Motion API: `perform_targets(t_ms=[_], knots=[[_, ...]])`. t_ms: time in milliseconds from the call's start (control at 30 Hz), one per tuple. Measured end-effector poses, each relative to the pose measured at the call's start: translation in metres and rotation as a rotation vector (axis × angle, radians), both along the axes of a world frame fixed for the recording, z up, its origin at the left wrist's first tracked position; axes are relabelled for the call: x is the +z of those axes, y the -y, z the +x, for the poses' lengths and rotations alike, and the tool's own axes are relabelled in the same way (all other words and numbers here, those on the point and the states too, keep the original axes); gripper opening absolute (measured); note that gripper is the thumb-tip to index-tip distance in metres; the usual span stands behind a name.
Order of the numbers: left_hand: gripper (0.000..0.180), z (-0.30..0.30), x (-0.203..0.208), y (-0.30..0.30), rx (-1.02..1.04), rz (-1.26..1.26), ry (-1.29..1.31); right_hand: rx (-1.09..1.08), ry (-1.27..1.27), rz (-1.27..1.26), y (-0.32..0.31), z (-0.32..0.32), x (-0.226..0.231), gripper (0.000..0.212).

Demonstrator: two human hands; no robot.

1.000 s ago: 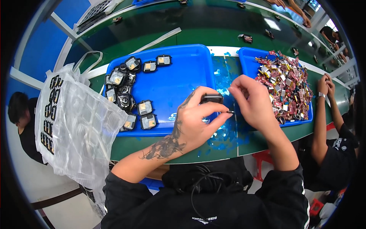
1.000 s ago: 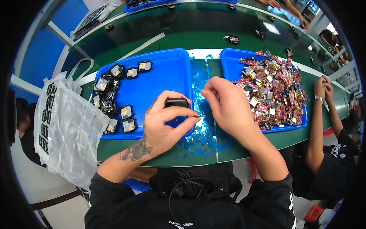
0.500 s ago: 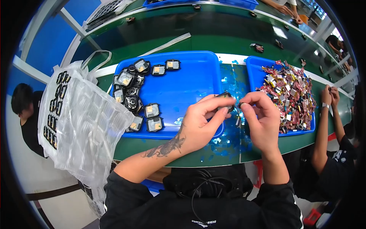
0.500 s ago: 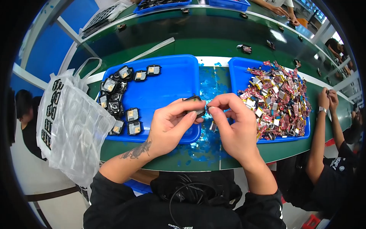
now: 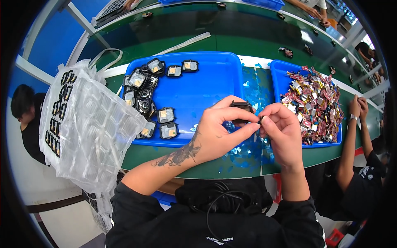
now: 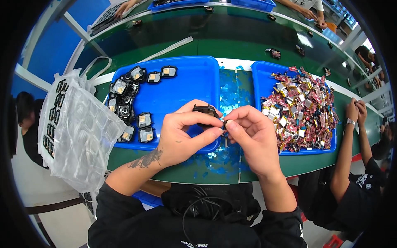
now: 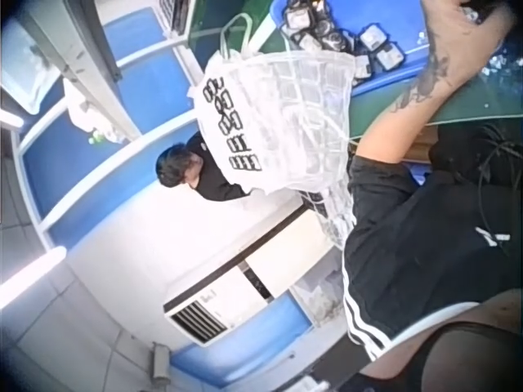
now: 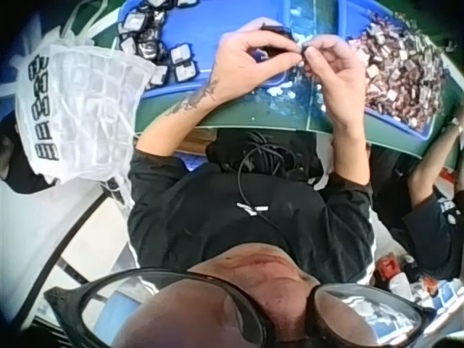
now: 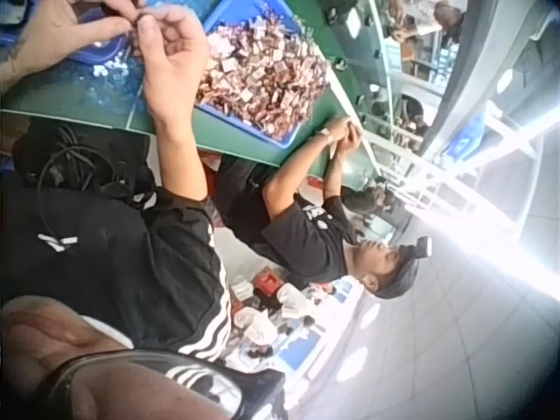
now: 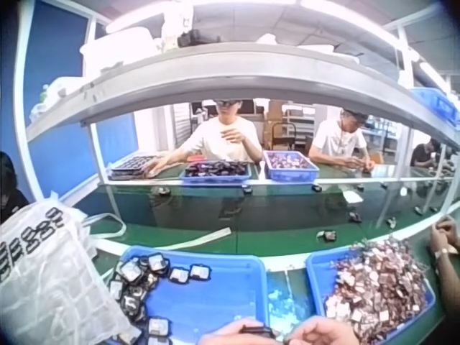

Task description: Applying adhesive stickers to small electronic components for assembly.

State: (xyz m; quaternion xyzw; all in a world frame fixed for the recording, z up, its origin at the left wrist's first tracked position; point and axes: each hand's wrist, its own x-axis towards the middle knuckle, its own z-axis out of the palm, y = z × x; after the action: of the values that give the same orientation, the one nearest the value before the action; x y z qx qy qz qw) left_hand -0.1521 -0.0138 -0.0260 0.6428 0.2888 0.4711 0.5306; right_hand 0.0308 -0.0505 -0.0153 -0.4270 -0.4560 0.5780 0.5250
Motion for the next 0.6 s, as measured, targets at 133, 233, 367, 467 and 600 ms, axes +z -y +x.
perform_targets(t_ms=[133,233,367,467,600], knots=[[0.015,0.0,0.001,0.001,0.079,0.196,-0.176,-0.027,0.001,0.007,0.003,-0.003,-0.003,0.01],[0.015,0.002,-0.002,0.001,0.138,0.318,-0.239,-0.019,0.009,-0.015,0.005,-0.003,-0.005,0.011],[0.016,0.007,-0.003,0.002,0.237,0.65,-0.358,-0.021,0.045,-0.024,0.01,0.001,-0.005,0.013],[0.017,0.007,-0.01,-0.001,0.317,0.798,-0.415,-0.075,0.146,-0.006,0.017,0.001,-0.003,0.017],[0.015,0.005,-0.006,-0.004,0.312,0.695,-0.501,-0.075,-0.034,-0.083,0.027,0.016,-0.001,0.02]])
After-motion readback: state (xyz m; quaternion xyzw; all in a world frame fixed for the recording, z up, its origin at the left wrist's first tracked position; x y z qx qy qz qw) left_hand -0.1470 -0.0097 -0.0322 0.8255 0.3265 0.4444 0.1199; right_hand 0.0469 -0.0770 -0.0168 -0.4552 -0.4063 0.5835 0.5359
